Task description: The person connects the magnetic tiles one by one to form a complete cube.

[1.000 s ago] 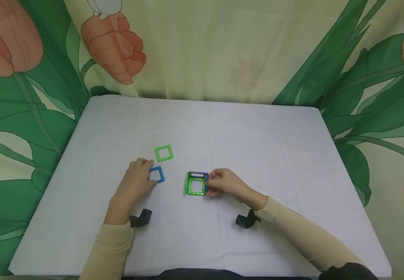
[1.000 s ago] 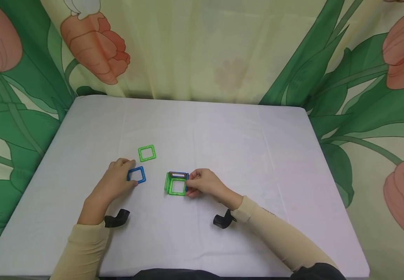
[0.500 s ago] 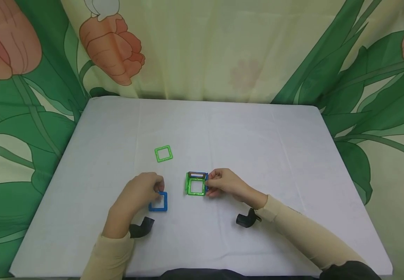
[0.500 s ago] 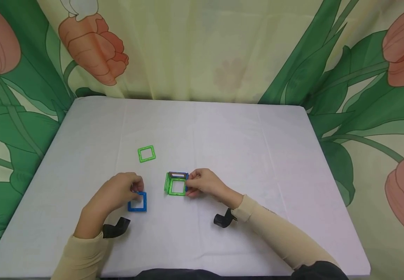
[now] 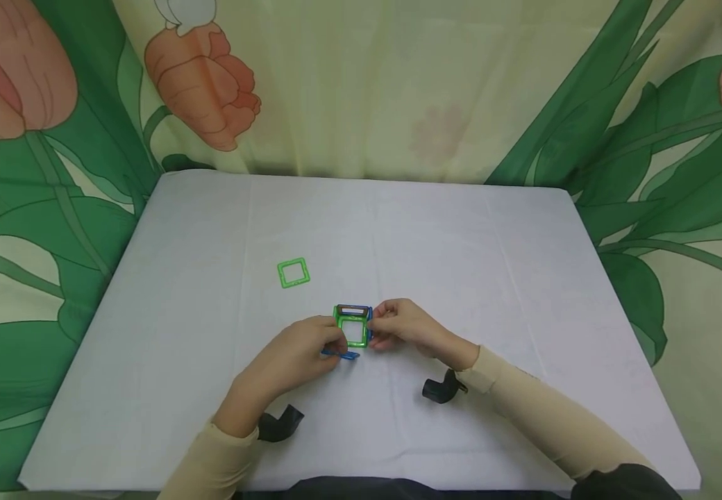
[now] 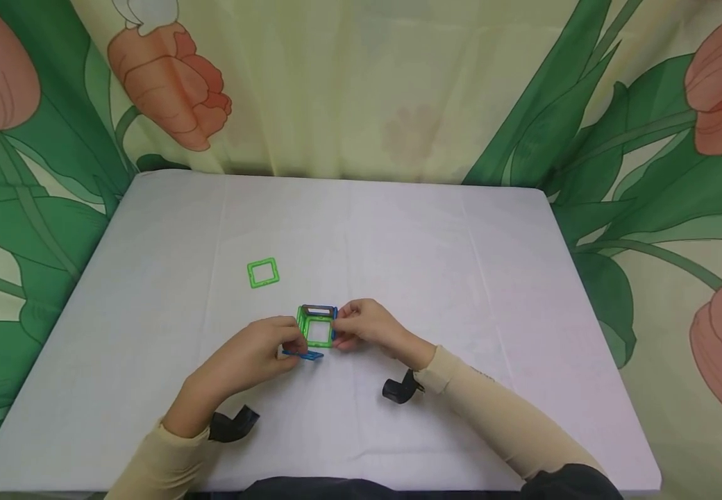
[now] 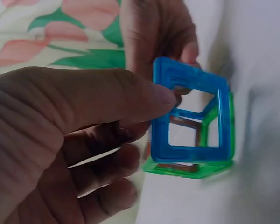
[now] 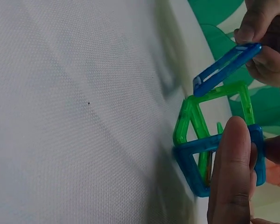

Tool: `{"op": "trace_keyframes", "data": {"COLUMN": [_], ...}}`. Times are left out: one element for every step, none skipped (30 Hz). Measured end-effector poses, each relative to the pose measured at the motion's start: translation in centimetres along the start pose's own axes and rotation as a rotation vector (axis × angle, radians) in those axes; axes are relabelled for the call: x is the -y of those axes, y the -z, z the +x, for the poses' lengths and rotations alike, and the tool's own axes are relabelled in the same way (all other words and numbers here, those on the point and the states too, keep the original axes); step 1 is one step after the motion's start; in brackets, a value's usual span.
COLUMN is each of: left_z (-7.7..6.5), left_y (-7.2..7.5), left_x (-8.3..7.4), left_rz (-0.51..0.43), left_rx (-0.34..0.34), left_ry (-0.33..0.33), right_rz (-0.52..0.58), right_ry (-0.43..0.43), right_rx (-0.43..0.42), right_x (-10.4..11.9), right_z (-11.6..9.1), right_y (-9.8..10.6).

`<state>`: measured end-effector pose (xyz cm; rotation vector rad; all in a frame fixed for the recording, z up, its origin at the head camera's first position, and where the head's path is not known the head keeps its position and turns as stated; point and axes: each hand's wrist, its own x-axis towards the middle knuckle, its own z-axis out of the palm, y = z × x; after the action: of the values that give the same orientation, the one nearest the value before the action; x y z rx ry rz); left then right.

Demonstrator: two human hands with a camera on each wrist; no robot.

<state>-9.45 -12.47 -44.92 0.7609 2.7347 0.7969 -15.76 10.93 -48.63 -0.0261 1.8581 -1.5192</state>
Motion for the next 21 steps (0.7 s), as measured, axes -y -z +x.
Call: {"op": "trace_keyframes", "data": {"left_z": [0.2, 0.3, 0.4, 0.5, 0.6, 0.7, 0.7, 0.8, 1.0, 1.1, 1.2, 1.3, 1.5, 1.6, 1.7, 1.8, 1.8, 1.9, 2.0, 2.0, 2.1], "left_y": [-0.1, -0.3, -0.4, -0.5, -0.7, -0.8, -0.9, -1.0, -1.0, -1.1, -1.2, -1.2, -1.3, -1.3, -1.3, -1.4, -1.4, -1.5, -1.6, -1.6, -1.7], "left_x": [0.0, 0.0, 0.1, 0.2, 0.2, 0.3, 0.4, 0.5, 0.5, 0.5, 0.5, 0.5, 0.5, 0.4, 0.3, 0.3, 0.2, 0.2, 0.2, 0.2, 0.2], "left_rz": [0.016, 0.031, 0.044, 0.052, 0.059, 0.062, 0.064, 0.063, 0.063, 0.062, 0.063, 0.064, 0.066, 0.068, 0.070, 0.075, 0.081, 0.090, 0.099, 0.107, 0.117], "left_rx": [-0.007, -0.014, -0.024, -0.032, -0.042, -0.051, -0.060, -0.067, -0.075, -0.081, -0.086, -0.088, -0.090, -0.093, -0.095, -0.099, -0.103, -0.110, -0.118, -0.125, -0.131], "left_ry": [-0.009, -0.018, -0.025, -0.033, -0.041, -0.049, -0.057, -0.066, -0.073, -0.080, -0.084, -0.082, -0.080, -0.075, -0.069, -0.063, -0.058, -0.056, -0.057, -0.059, -0.063], "right_rz": [-0.001, 0.000, 0.000, 0.000, -0.001, -0.003, -0.003, -0.001, -0.001, 0.002, 0.006, 0.009, 0.013, 0.016, 0.018, 0.017, 0.014, 0.009, 0.002, -0.004, -0.010], "right_ry": [0.005, 0.008, 0.009, 0.011, 0.011, 0.011, 0.010, 0.009, 0.009, 0.010, 0.009, 0.011, 0.014, 0.015, 0.019, 0.020, 0.022, 0.025, 0.028, 0.029, 0.030], "right_rx": [0.004, 0.008, 0.011, 0.015, 0.016, 0.018, 0.020, 0.020, 0.022, 0.022, 0.021, 0.021, 0.022, 0.022, 0.023, 0.021, 0.021, 0.021, 0.020, 0.017, 0.015], "right_x": [0.1, 0.1, 0.2, 0.1, 0.2, 0.1, 0.1, 0.1, 0.0, -0.1, -0.1, -0.2, -0.2, -0.2, -0.2, -0.2, -0.2, -0.2, -0.2, -0.2, -0.2], "right_z": [0.0, 0.0, 0.1, 0.1, 0.1, 0.1, 0.1, 0.1, 0.1, 0.1, 0.1, 0.1, 0.1, 0.1, 0.1, 0.1, 0.1, 0.1, 0.1, 0.1, 0.0], "right_y": [0.0, 0.1, 0.1, 0.1, 0.2, 0.2, 0.2, 0.2, 0.2, 0.2, 0.2, 0.2, 0.2, 0.2, 0.2, 0.2, 0.2, 0.2, 0.2, 0.3, 0.3]}}
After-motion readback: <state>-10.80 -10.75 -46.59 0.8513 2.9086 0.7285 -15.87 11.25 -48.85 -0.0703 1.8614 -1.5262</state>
